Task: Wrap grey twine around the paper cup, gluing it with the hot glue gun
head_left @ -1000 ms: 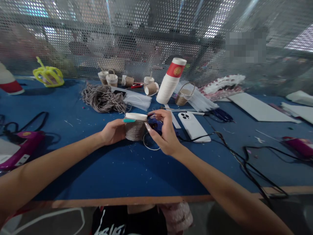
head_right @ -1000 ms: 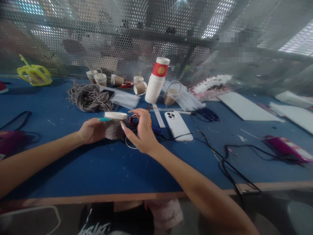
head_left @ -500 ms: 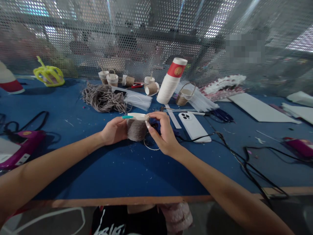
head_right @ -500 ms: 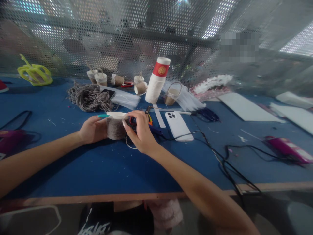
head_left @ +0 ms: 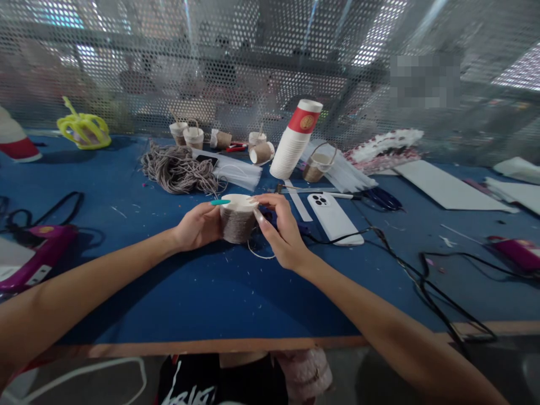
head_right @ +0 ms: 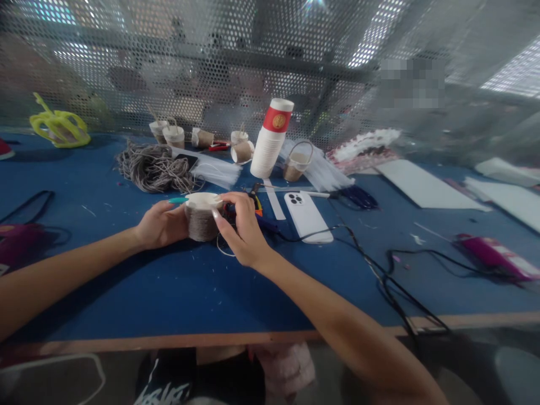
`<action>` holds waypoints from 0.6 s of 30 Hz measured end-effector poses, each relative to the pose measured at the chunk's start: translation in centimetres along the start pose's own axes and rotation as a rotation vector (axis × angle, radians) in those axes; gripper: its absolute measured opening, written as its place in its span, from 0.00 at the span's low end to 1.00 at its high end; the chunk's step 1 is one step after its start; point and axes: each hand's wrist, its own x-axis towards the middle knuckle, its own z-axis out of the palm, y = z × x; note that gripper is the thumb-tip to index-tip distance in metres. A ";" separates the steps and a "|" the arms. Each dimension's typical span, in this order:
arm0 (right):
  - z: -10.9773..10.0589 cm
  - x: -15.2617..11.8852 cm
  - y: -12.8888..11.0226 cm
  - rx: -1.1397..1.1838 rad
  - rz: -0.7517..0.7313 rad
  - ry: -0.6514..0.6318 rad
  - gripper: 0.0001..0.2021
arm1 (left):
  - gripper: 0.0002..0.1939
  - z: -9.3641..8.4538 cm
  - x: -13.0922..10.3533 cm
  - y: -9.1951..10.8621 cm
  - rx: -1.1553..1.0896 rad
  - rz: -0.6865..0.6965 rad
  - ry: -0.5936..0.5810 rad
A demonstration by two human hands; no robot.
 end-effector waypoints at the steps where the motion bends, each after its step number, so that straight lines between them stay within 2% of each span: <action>1: 0.1 0.0 0.1 -0.006 0.004 0.006 0.12 | 0.37 0.0 0.0 0.0 0.003 -0.005 -0.007; 9: 0.0 0.0 -0.3 0.006 0.087 -0.023 0.13 | 0.38 0.2 0.1 -0.1 -0.020 -0.022 0.012; 14: -0.1 -0.1 -0.5 0.067 0.116 -0.058 0.16 | 0.38 0.4 -0.2 -0.3 -0.036 0.021 0.080; 18: 0.3 0.0 -0.3 0.050 0.168 -0.038 0.20 | 0.38 0.5 -0.3 -0.4 -0.024 0.018 0.108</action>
